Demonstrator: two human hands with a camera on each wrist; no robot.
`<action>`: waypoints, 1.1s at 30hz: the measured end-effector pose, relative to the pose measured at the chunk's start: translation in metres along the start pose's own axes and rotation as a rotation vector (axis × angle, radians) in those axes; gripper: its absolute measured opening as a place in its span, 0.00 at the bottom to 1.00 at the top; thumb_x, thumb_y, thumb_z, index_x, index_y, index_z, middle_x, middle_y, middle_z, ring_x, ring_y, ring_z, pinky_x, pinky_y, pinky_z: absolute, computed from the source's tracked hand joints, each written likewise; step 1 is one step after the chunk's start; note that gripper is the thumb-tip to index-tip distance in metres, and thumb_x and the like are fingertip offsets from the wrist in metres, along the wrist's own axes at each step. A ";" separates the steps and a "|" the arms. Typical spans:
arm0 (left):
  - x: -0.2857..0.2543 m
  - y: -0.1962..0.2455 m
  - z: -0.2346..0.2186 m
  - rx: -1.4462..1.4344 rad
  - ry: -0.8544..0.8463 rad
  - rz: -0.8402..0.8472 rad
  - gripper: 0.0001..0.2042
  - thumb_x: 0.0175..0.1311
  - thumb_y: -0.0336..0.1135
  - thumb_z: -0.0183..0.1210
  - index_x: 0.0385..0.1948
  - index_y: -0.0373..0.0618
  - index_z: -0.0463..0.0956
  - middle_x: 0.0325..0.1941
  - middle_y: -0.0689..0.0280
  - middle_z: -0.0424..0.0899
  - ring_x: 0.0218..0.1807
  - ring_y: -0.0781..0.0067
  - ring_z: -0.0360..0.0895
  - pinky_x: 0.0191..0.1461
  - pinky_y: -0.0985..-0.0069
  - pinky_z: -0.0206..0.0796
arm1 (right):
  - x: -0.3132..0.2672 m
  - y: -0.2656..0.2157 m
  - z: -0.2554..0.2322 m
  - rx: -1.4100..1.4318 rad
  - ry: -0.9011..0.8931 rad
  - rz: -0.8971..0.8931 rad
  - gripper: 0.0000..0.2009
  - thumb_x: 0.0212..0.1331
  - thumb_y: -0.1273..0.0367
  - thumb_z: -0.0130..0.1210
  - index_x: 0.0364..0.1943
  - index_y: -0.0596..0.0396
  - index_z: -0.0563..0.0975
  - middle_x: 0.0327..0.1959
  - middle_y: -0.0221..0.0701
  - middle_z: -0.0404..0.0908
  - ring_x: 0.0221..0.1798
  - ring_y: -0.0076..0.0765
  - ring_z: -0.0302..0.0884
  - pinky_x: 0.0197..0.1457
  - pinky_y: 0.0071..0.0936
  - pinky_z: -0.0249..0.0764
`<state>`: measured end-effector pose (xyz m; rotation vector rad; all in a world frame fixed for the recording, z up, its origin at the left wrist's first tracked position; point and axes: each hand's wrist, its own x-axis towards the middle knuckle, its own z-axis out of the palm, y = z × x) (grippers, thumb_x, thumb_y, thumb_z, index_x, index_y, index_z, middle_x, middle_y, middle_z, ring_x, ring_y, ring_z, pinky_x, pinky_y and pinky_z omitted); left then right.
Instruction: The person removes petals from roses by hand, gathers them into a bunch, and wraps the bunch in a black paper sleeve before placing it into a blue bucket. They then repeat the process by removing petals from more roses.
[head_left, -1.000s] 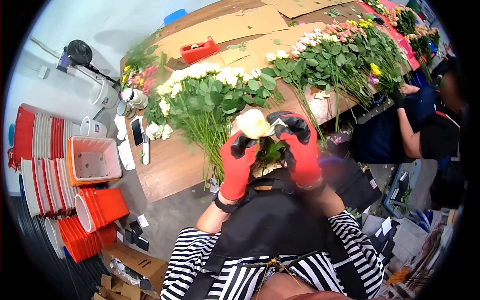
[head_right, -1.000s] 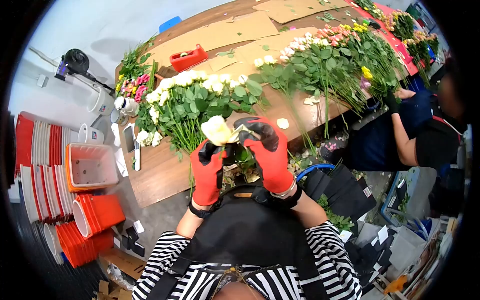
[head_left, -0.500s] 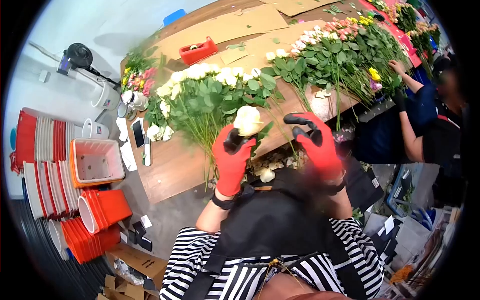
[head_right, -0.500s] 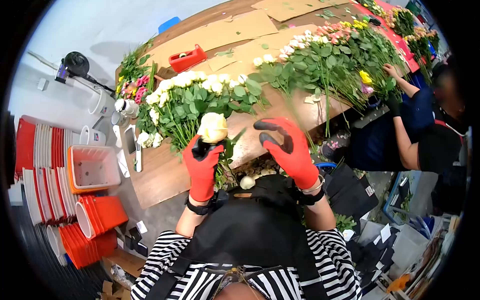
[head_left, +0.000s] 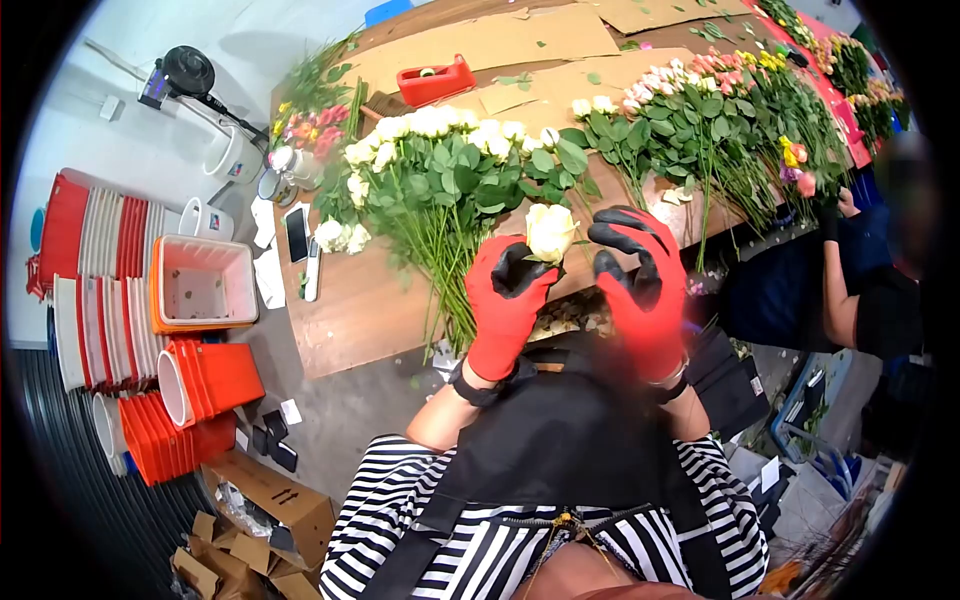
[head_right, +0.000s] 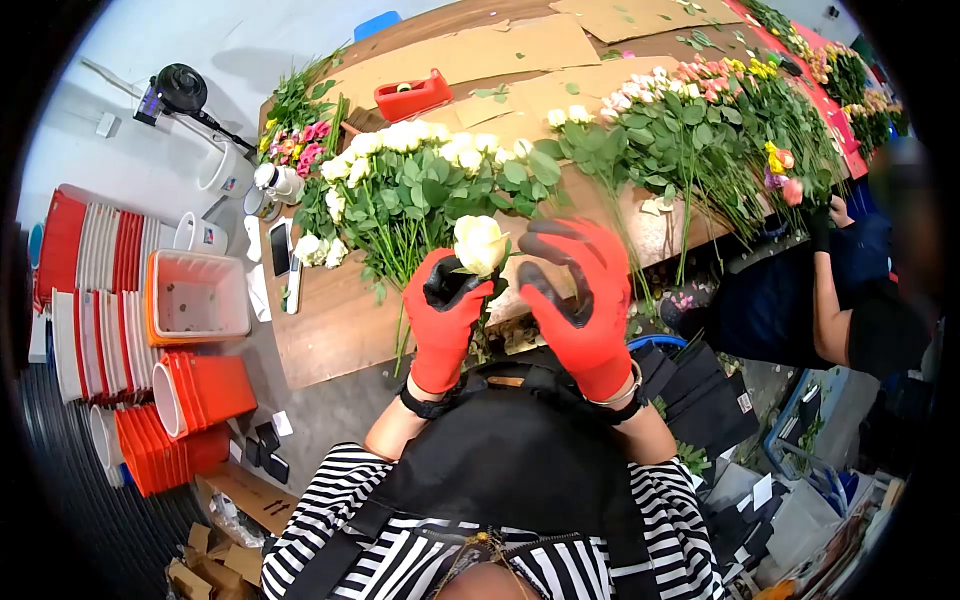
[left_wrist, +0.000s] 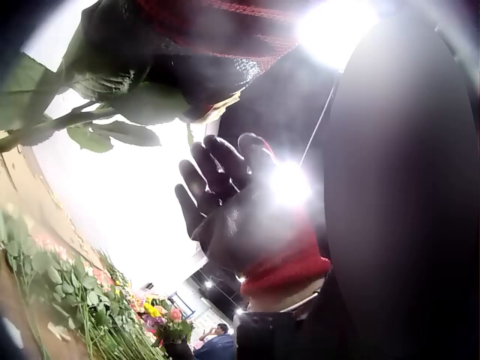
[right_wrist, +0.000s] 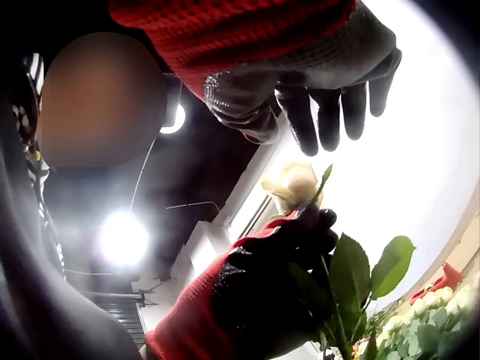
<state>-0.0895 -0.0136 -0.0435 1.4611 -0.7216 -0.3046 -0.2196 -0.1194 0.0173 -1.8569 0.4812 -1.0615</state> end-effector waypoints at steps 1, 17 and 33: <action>-0.001 0.000 0.001 0.003 0.008 -0.016 0.19 0.41 0.24 0.72 0.37 0.36 0.76 0.38 0.60 0.77 0.38 0.66 0.75 0.45 0.73 0.68 | 0.001 -0.002 0.003 -0.067 -0.013 -0.029 0.21 0.45 0.79 0.65 0.47 0.57 0.78 0.54 0.36 0.74 0.60 0.42 0.69 0.59 0.33 0.71; 0.005 0.019 -0.004 -0.323 0.038 -0.245 0.17 0.45 0.25 0.71 0.37 0.38 0.75 0.37 0.71 0.79 0.39 0.80 0.72 0.46 0.77 0.67 | -0.008 0.041 0.009 0.687 -0.146 0.019 0.15 0.52 0.70 0.59 0.43 0.63 0.76 0.51 0.43 0.77 0.60 0.47 0.71 0.65 0.42 0.64; -0.003 0.022 -0.010 -0.366 -0.004 -0.385 0.18 0.42 0.24 0.71 0.37 0.38 0.76 0.38 0.67 0.80 0.41 0.75 0.74 0.46 0.75 0.67 | -0.008 0.002 0.012 0.086 -0.068 -0.180 0.16 0.41 0.76 0.65 0.38 0.56 0.78 0.46 0.36 0.79 0.56 0.47 0.73 0.65 0.49 0.63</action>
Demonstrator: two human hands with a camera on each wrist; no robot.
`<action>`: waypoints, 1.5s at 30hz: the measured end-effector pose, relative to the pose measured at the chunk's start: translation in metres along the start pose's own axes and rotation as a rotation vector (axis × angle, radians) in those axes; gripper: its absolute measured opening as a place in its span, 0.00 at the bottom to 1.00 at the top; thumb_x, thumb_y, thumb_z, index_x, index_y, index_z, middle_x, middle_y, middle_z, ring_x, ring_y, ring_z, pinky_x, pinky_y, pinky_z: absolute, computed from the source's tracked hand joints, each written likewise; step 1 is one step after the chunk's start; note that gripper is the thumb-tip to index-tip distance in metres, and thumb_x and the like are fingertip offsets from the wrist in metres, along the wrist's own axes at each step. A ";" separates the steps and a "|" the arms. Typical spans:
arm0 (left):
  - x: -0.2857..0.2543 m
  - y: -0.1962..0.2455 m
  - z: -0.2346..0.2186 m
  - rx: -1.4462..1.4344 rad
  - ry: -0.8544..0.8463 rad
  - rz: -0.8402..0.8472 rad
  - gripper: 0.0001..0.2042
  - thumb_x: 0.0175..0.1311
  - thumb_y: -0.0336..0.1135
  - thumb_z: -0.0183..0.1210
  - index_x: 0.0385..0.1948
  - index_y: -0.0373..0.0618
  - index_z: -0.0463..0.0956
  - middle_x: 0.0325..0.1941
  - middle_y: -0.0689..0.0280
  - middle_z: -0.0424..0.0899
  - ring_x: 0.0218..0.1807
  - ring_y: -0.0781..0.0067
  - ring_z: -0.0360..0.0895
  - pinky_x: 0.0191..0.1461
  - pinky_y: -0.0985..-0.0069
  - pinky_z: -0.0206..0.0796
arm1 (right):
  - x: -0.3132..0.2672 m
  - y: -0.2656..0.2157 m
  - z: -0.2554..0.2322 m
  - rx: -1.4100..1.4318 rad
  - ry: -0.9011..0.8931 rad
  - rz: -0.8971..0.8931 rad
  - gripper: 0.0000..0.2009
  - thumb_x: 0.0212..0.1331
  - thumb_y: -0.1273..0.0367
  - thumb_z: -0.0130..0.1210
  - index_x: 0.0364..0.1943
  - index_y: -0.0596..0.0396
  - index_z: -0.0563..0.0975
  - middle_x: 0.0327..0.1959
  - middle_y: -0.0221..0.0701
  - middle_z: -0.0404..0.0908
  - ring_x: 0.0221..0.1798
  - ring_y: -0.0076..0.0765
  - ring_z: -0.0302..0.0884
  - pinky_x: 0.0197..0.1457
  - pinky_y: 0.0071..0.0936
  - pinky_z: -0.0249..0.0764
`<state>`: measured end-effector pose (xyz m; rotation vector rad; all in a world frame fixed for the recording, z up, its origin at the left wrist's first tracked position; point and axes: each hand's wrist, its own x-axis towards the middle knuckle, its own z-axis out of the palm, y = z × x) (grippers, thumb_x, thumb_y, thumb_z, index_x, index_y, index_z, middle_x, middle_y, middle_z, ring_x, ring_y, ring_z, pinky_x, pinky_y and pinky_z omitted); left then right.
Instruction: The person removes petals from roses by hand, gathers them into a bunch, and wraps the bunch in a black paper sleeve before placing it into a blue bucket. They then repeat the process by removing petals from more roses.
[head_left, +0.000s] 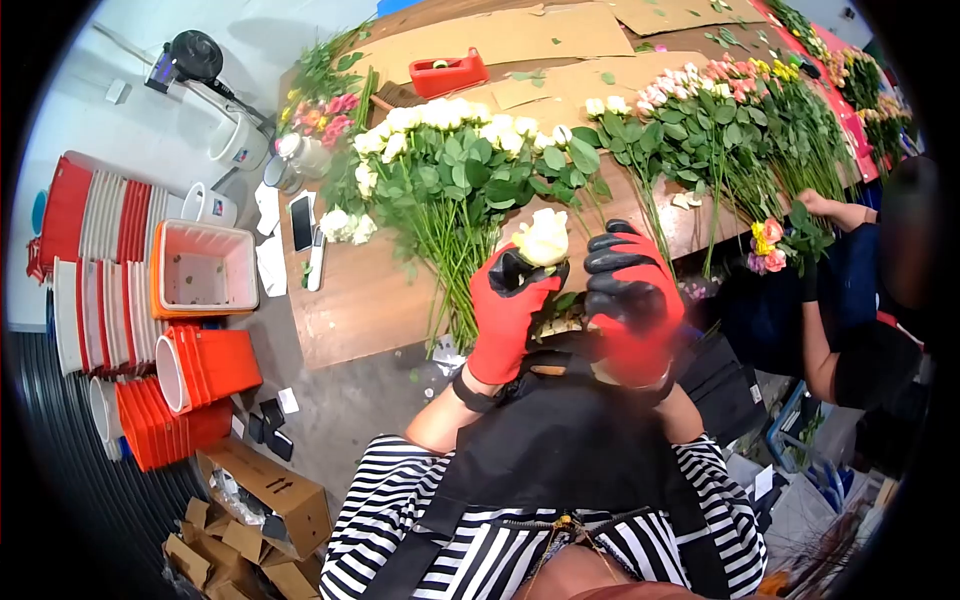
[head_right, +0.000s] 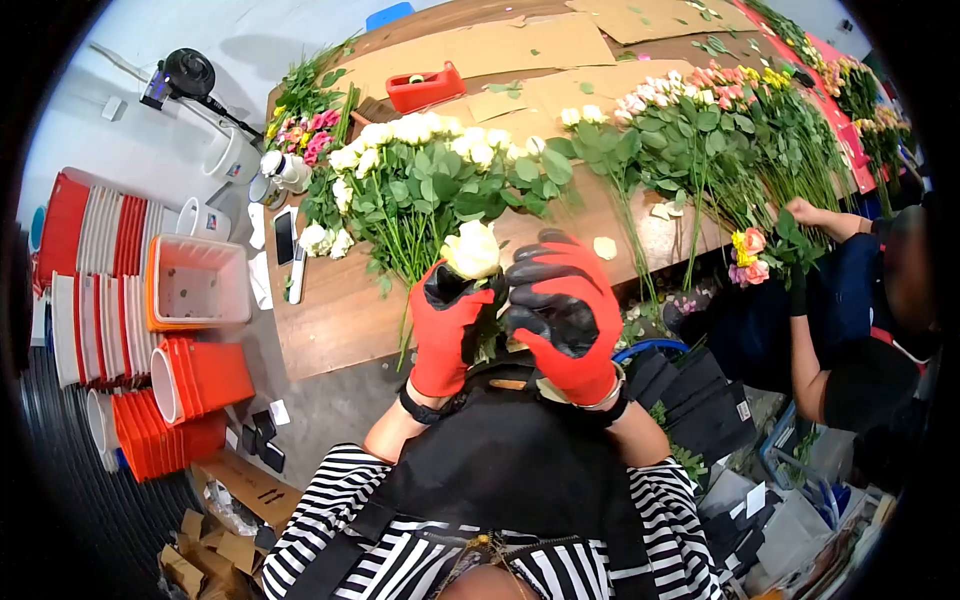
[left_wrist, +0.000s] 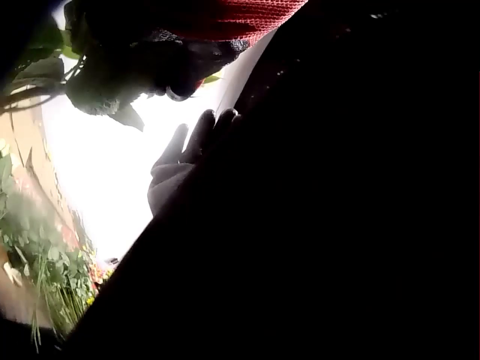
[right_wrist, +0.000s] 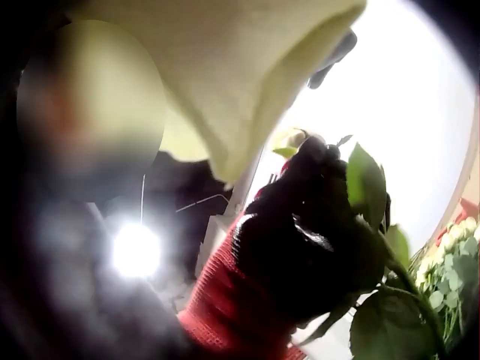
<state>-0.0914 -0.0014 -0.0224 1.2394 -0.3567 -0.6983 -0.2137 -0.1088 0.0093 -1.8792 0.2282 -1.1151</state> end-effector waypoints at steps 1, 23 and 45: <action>0.001 -0.005 -0.004 0.051 -0.008 0.056 0.18 0.42 0.24 0.71 0.37 0.38 0.76 0.38 0.68 0.80 0.40 0.77 0.73 0.46 0.76 0.67 | 0.002 0.001 -0.002 -0.014 -0.005 -0.015 0.16 0.42 0.77 0.65 0.39 0.57 0.78 0.47 0.36 0.78 0.58 0.46 0.72 0.65 0.48 0.64; -0.001 0.009 0.007 0.012 -0.077 0.057 0.15 0.46 0.19 0.67 0.37 0.37 0.75 0.35 0.70 0.78 0.36 0.81 0.74 0.42 0.81 0.68 | 0.016 -0.016 0.008 0.095 0.121 0.229 0.25 0.39 0.80 0.68 0.48 0.59 0.74 0.53 0.37 0.73 0.53 0.39 0.75 0.59 0.33 0.69; 0.084 0.037 -0.071 -0.350 0.102 0.323 0.19 0.71 0.40 0.49 0.58 0.40 0.70 0.53 0.63 0.78 0.51 0.72 0.75 0.58 0.73 0.65 | -0.072 0.086 0.019 0.586 -0.447 0.771 0.31 0.58 0.75 0.56 0.68 0.55 0.62 0.60 0.33 0.73 0.58 0.27 0.72 0.59 0.25 0.69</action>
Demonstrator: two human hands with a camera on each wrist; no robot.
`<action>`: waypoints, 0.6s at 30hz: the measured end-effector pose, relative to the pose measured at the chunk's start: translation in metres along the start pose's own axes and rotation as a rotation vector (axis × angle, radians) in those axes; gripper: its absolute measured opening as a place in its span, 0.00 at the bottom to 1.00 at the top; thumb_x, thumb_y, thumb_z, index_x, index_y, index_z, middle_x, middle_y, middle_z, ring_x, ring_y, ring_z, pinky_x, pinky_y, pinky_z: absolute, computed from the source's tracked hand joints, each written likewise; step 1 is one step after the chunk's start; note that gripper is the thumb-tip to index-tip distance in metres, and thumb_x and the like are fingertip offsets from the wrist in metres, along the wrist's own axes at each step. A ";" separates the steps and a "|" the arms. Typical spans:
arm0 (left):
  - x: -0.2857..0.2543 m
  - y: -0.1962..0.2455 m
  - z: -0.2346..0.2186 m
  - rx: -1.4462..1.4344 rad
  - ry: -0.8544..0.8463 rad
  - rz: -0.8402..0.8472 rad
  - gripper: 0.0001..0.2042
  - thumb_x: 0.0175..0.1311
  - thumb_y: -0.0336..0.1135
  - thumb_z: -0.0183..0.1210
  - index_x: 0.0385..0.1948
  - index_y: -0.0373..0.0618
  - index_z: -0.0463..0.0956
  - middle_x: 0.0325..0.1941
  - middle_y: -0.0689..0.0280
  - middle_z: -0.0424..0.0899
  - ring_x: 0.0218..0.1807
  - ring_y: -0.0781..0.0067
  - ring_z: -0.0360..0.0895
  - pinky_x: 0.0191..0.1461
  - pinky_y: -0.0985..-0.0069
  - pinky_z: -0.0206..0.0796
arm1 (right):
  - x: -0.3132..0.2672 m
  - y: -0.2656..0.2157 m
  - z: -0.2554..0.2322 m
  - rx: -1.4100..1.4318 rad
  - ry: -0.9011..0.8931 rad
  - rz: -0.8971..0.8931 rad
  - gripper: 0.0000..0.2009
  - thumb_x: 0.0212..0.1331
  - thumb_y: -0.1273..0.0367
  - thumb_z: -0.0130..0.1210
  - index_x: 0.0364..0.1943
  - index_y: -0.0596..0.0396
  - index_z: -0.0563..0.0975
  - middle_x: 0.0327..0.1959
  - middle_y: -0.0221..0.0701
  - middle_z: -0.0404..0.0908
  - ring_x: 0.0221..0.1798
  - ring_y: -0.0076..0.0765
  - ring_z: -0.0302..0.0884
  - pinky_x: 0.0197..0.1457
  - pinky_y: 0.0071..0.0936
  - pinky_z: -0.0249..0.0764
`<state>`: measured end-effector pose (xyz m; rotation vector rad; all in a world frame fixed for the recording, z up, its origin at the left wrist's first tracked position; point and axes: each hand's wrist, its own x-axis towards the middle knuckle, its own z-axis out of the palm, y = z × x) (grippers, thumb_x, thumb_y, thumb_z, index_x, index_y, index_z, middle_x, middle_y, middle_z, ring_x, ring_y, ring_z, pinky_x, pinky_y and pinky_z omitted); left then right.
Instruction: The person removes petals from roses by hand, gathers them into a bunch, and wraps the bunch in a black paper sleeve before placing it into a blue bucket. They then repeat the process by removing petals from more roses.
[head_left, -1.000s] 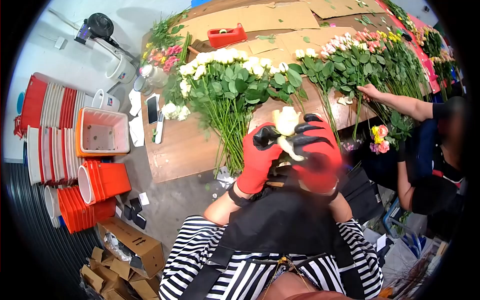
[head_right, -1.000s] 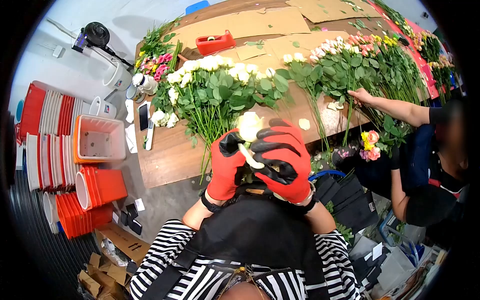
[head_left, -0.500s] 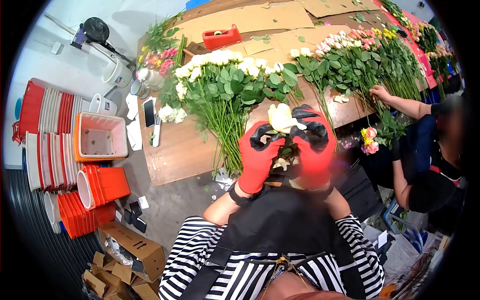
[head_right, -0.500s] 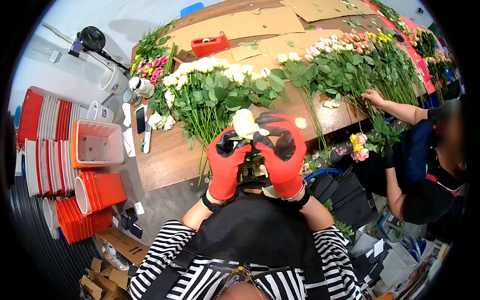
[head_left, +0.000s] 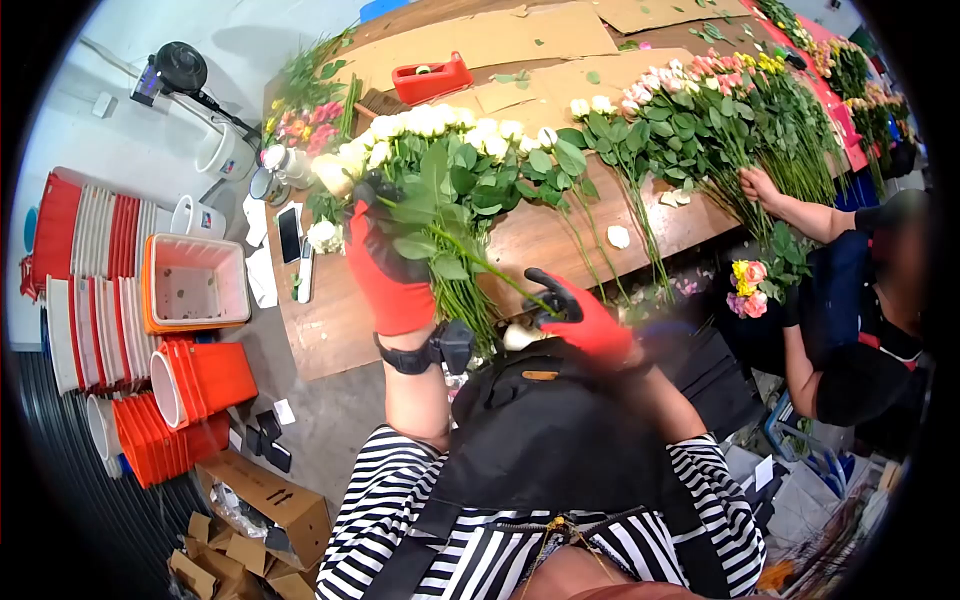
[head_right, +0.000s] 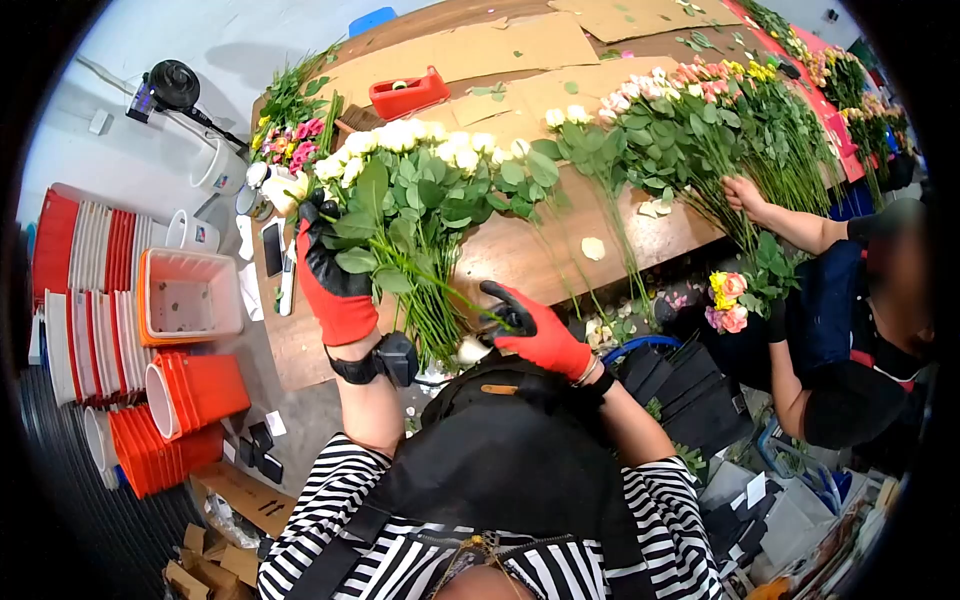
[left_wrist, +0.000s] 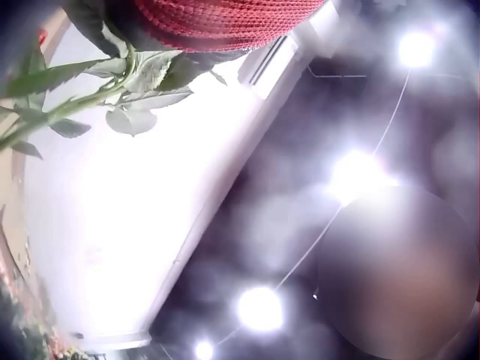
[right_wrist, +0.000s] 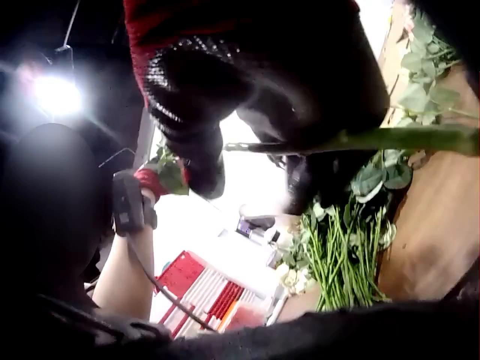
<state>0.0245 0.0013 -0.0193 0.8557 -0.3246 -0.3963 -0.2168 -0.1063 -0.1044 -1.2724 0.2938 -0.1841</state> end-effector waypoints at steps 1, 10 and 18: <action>0.007 -0.011 -0.015 0.311 -0.010 0.093 0.18 0.69 0.38 0.51 0.56 0.39 0.71 0.51 0.63 0.78 0.50 0.71 0.75 0.55 0.73 0.66 | 0.000 0.003 -0.008 0.011 0.083 0.028 0.29 0.58 0.76 0.55 0.66 0.55 0.65 0.55 0.32 0.75 0.53 0.24 0.73 0.54 0.22 0.69; -0.027 -0.123 -0.114 1.622 -0.017 0.101 0.18 0.47 0.37 0.68 0.43 0.47 0.80 0.41 0.58 0.81 0.45 0.54 0.78 0.49 0.65 0.70 | 0.021 0.112 -0.139 -0.447 0.787 -0.108 0.21 0.56 0.74 0.55 0.57 0.48 0.76 0.37 0.32 0.84 0.35 0.29 0.79 0.39 0.25 0.73; -0.040 -0.138 -0.119 2.055 -0.154 0.014 0.29 0.44 0.53 0.69 0.47 0.47 0.74 0.43 0.59 0.79 0.46 0.56 0.77 0.47 0.64 0.69 | 0.040 0.149 -0.133 -1.420 0.867 0.076 0.24 0.50 0.56 0.63 0.53 0.43 0.76 0.53 0.37 0.74 0.57 0.47 0.68 0.57 0.46 0.64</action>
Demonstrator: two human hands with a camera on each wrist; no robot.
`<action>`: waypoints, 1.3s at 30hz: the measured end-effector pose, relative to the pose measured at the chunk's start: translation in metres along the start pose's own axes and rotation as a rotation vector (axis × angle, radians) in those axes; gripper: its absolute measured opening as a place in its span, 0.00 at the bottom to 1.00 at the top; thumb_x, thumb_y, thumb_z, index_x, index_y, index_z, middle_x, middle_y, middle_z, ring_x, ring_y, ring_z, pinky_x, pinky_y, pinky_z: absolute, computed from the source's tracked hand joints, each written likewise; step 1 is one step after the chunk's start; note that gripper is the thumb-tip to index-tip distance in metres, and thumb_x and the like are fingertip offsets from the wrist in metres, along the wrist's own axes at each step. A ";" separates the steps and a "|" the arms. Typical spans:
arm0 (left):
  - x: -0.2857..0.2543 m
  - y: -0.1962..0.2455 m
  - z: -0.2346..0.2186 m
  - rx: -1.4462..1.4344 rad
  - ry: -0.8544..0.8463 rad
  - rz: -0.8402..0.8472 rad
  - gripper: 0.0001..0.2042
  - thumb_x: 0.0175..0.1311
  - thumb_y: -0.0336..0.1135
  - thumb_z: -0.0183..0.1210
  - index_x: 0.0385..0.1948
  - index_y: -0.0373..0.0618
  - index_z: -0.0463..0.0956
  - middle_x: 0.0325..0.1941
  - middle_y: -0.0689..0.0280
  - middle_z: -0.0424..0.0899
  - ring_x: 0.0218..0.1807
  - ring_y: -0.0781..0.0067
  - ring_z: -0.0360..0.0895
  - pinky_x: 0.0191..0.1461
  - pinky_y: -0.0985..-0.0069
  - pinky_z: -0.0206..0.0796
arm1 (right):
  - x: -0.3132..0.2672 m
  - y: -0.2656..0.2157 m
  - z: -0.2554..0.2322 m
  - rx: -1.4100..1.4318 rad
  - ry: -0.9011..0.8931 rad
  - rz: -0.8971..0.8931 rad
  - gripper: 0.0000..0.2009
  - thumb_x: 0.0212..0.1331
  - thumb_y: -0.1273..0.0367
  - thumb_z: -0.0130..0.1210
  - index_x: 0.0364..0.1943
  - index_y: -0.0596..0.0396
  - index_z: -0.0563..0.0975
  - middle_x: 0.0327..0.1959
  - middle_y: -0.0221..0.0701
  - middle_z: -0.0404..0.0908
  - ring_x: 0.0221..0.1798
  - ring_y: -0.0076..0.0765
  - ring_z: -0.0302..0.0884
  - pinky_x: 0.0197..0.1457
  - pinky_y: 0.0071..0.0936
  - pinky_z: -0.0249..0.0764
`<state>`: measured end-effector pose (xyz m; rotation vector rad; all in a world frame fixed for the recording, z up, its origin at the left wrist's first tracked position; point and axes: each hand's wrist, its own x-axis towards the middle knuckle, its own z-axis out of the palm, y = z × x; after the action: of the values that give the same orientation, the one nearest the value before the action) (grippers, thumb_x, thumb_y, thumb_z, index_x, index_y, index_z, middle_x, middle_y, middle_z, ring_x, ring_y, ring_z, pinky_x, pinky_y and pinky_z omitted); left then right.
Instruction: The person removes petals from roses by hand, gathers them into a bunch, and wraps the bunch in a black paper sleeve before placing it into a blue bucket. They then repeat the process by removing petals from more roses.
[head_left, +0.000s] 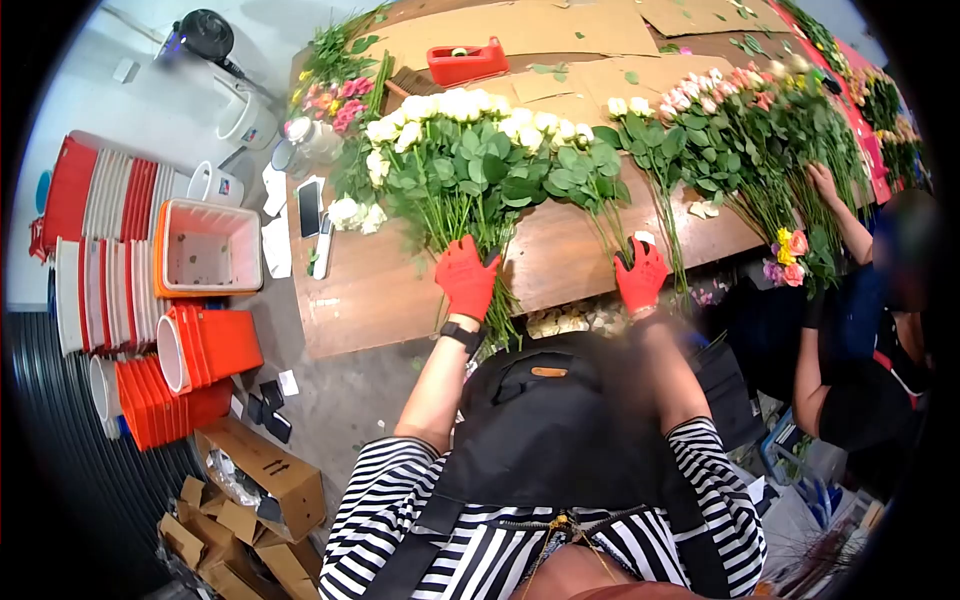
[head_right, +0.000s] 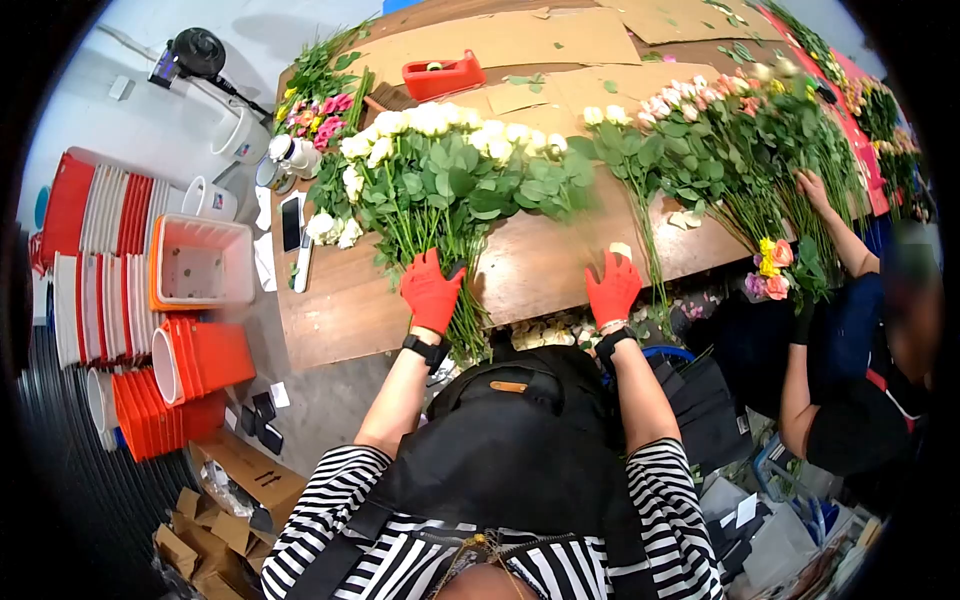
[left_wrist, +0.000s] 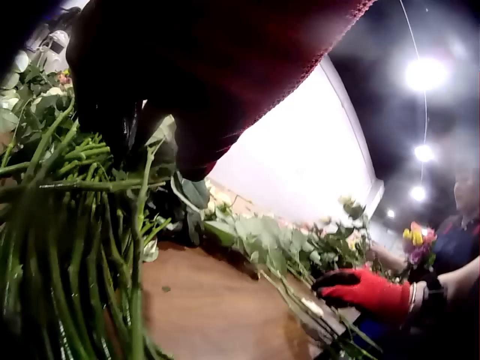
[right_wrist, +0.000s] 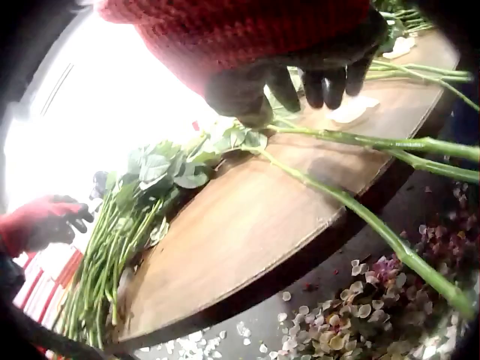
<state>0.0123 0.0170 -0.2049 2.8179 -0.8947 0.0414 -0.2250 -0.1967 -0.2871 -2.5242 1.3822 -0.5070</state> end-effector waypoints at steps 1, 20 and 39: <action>0.001 0.004 0.000 0.054 -0.057 0.003 0.31 0.44 0.54 0.69 0.47 0.47 0.72 0.43 0.59 0.78 0.45 0.57 0.77 0.46 0.64 0.69 | -0.002 -0.008 -0.009 -0.046 0.051 -0.017 0.25 0.50 0.55 0.63 0.54 0.43 0.75 0.55 0.36 0.72 0.59 0.48 0.66 0.58 0.47 0.62; -0.012 0.031 -0.052 -0.928 0.321 -0.008 0.15 0.51 0.32 0.67 0.41 0.39 0.79 0.34 0.58 0.82 0.35 0.63 0.79 0.41 0.70 0.70 | 0.029 -0.166 -0.112 1.219 -0.292 -0.187 0.22 0.58 0.69 0.61 0.56 0.60 0.73 0.47 0.37 0.82 0.48 0.30 0.79 0.52 0.29 0.74; 0.000 0.076 -0.183 -1.671 -0.329 -0.300 0.17 0.60 0.24 0.60 0.52 0.35 0.75 0.52 0.61 0.79 0.52 0.71 0.76 0.58 0.77 0.65 | -0.034 -0.097 -0.132 0.504 0.137 -0.687 0.13 0.50 0.73 0.64 0.37 0.58 0.73 0.38 0.43 0.73 0.43 0.56 0.70 0.47 0.45 0.68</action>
<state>-0.0260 -0.0098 -0.0128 1.3056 -0.2080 -0.8011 -0.2198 -0.1192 -0.1386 -2.4834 0.2943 -1.0094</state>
